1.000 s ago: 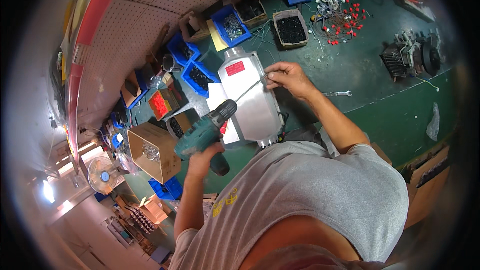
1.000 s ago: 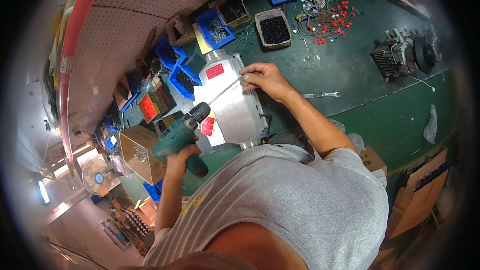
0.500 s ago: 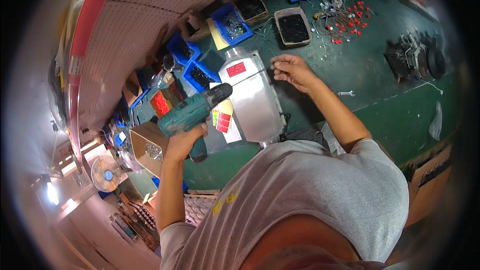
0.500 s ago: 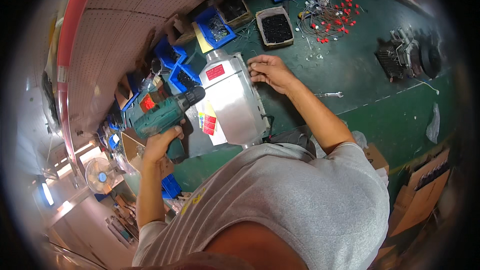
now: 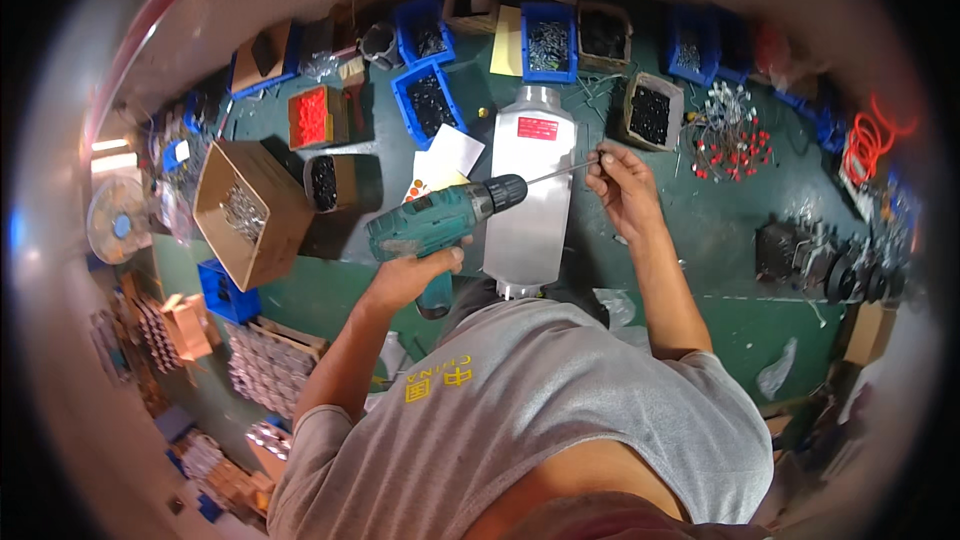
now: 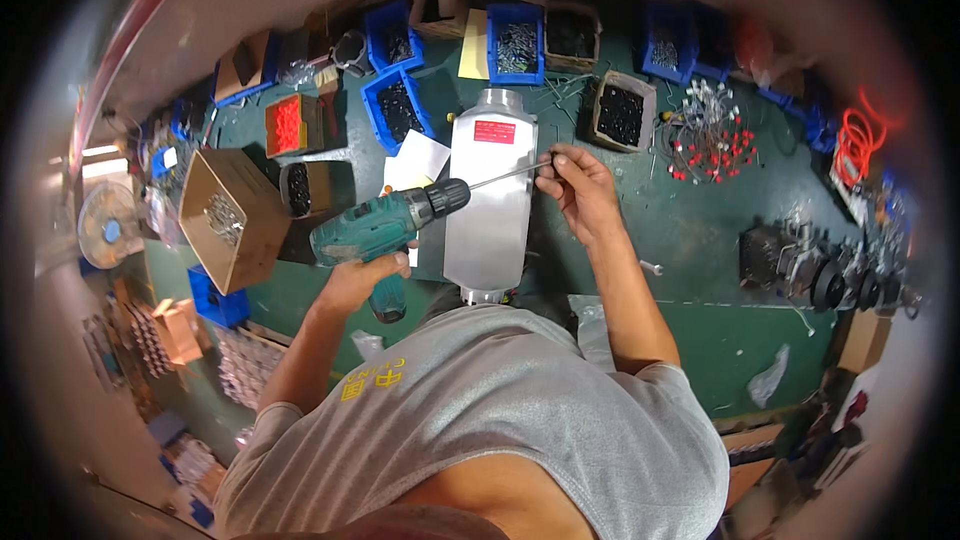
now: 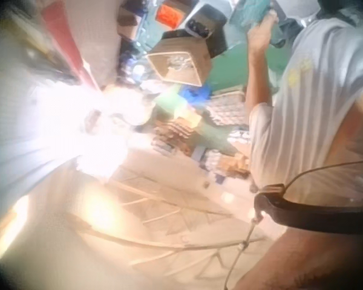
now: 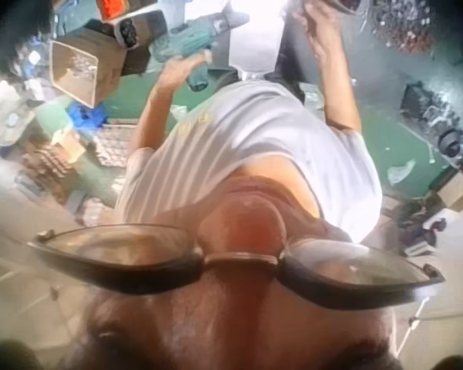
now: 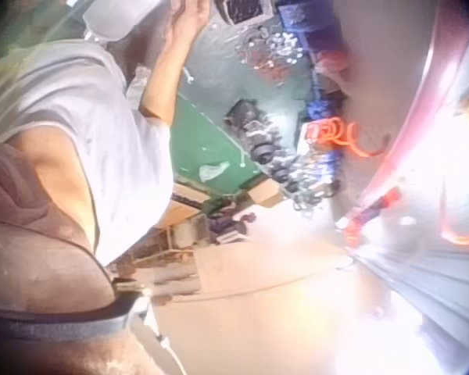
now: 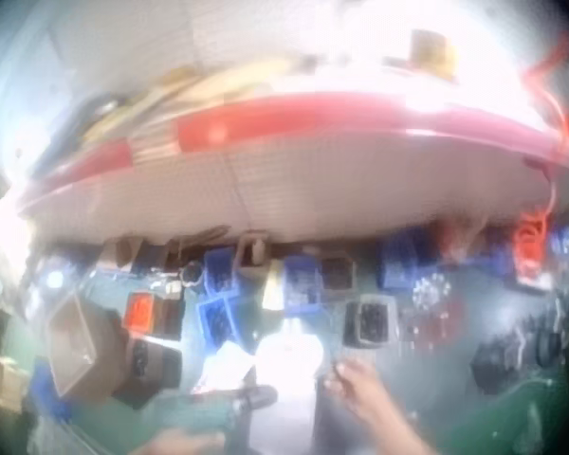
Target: The person assembles an electronic device on a workbench. They retrieve screws from a box, attach a black plastic component to a metal heatsink, and use a power drill to fasten a silver metal casing onto the assembly.
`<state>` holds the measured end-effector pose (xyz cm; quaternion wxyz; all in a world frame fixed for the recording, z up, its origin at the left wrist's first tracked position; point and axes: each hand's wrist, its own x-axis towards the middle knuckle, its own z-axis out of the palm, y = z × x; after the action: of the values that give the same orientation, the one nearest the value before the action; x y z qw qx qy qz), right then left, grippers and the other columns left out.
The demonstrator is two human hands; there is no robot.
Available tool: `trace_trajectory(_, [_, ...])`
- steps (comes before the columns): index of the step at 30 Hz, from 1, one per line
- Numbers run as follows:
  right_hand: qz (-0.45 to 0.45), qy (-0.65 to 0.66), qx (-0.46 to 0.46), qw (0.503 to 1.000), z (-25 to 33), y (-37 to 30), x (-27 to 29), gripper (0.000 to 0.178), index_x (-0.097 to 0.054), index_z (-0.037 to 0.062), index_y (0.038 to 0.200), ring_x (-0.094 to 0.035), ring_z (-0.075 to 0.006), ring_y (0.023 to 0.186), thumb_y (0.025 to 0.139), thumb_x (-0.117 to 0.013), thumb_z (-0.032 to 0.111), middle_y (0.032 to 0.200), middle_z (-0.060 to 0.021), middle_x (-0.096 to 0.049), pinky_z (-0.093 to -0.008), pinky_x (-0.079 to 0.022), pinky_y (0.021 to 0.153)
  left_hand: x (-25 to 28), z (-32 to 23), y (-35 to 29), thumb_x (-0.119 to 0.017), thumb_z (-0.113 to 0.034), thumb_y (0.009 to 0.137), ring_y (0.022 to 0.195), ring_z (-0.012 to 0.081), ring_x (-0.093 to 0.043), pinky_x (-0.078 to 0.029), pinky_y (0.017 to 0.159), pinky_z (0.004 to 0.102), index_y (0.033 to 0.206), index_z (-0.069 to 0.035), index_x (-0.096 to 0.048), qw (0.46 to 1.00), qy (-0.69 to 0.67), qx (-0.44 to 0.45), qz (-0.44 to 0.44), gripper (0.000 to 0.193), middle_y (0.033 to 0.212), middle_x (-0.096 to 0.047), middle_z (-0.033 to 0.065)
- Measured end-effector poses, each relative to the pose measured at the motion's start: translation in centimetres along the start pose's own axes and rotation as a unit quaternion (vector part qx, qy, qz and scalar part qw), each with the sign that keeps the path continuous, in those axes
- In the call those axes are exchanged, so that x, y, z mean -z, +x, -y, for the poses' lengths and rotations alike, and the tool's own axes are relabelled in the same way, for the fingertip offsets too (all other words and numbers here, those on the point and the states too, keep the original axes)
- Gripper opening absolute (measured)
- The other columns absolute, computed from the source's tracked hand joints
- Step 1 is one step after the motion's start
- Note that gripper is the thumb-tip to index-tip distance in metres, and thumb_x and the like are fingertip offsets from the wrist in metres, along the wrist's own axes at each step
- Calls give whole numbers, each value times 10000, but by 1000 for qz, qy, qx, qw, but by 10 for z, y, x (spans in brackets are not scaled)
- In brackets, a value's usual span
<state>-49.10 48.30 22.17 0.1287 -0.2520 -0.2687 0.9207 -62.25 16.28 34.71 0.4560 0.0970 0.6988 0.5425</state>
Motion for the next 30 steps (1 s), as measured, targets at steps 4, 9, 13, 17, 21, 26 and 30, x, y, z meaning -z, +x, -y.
trace_trajectory(4, [-14, -80, -6, 997, -9, -4, -16, 169, -662, -33, 1138, -720, -199, 886, 983, -627, 27, 1036, -147, -715, -340, -651, 803, 20, 35, -6, -703, -40, 893, 820, 138, -640, -550, 754, 312, 1219, -40, -642, 996, -85, -6, 7, 332, 1081, -705, 52])
trace_trajectory(9, [-10, -157, -23, 987, -13, -5, -40, 152, -678, -33, 1115, -719, -206, 880, 980, -624, 13, 1008, -130, -713, -357, -647, 817, 47, 57, -15, -709, -46, 895, 825, 130, -640, -550, 750, 310, 1203, -44, -656, 991, -133, 2, 11, 312, 1076, -709, 49])
trace_trajectory(13, [-5, -203, -44, 978, -21, -3, -66, 161, -687, -29, 1122, -722, -203, 873, 975, -636, 11, 988, -127, -723, -345, -641, 795, 66, 73, -22, -710, -45, 893, 829, 127, -642, -549, 752, 310, 1189, -44, -664, 987, -161, -6, 1, 299, 1064, -714, 45])
trace_trajectory(17, [11, -252, -79, 965, -28, 1, -79, 169, -694, -26, 1126, -726, -199, 846, 969, -648, 17, 983, -129, -732, -332, -636, 778, 87, 83, -26, -717, -42, 885, 819, 127, -644, -549, 743, 312, 1174, -41, -670, 984, -177, -20, 7, 293, 1051, -717, 42])
trace_trajectory(21, [38, -280, -142, 949, -27, 3, -90, 177, -696, -36, 1125, -729, -199, 834, 963, -661, 25, 985, -129, -734, -338, -632, 792, 111, 76, -34, -721, -18, 841, 811, 160, -666, -560, 733, 329, 1173, -30, -659, 989, -148, 5, 5, 339, 1032, -712, 78])
trace_trajectory(26, [65, -410, -117, 902, -38, 12, -108, 203, -689, -56, 1142, -733, -202, 867, 959, -670, 30, 986, -130, -732, -338, -629, 808, 131, 84, -35, -718, -33, 839, 798, 150, -658, -557, 735, 323, 1169, -29, -661, 990, -139, -27, 6, 335, 1006, -706, 58])
trace_trajectory(30, [160, -539, -16, 827, -31, 51, -137, 198, -714, -40, 1110, -701, -193, 896, 930, -694, 40, 1053, -96, -720, -312, -607, 769, 148, 73, -23, -698, -47, 861, 822, 134, -645, -542, 765, 313, 1163, -37, -680, 993, -104, -45, -12, 303, 1008, -702, 38])
